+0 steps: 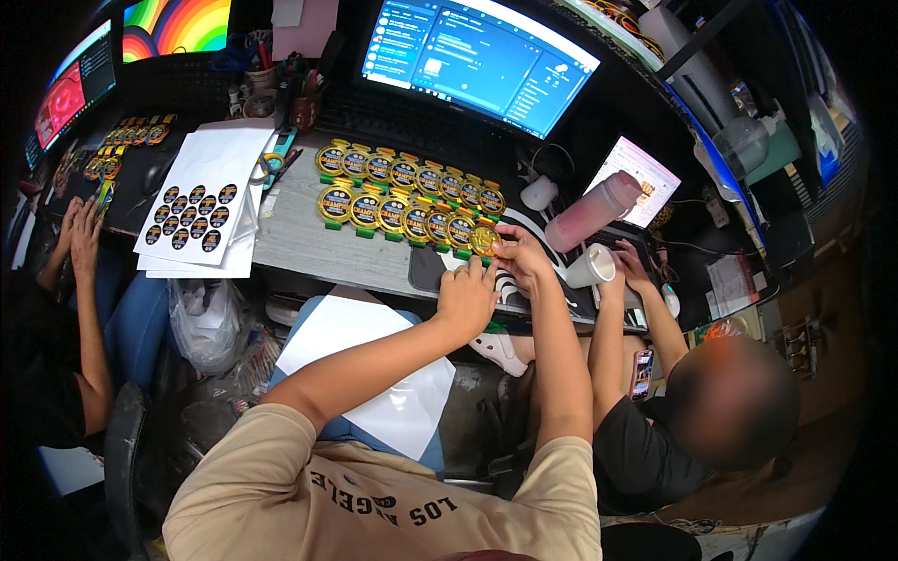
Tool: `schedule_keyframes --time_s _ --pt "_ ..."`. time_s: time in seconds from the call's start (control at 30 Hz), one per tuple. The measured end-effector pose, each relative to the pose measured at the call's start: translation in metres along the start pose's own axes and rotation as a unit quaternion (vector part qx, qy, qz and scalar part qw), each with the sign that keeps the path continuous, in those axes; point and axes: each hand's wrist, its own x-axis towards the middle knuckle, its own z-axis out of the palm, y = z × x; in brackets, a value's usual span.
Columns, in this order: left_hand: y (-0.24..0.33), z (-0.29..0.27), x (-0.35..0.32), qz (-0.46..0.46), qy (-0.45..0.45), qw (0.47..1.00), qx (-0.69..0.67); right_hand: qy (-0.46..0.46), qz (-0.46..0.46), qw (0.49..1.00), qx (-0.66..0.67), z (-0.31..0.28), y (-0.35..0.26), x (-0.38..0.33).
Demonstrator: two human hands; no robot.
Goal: The person assembles medals by attaching circular stickers to the front of gold-colored medallions and threading rainbow ribbons through the top loop. They handle each medal individually, place the sticker, thread the ribbon, and set the finished medal on the desk.
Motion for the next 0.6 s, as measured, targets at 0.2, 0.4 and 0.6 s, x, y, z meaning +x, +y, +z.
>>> schedule_keyframes --time_s 0.2,0.4,0.6 --pt "-0.001 0.001 -0.001 0.008 0.038 0.999 -0.017 0.001 0.003 1.0 0.016 0.0 0.001 0.003" --pt "-0.009 -0.01 -0.012 0.038 0.065 0.993 -0.091 0.019 0.012 1.0 0.006 0.001 0.001 0.002" --pt "-0.026 -0.007 -0.016 0.003 0.147 0.988 -0.046 0.021 0.007 1.0 0.006 0.003 0.0 -0.002"
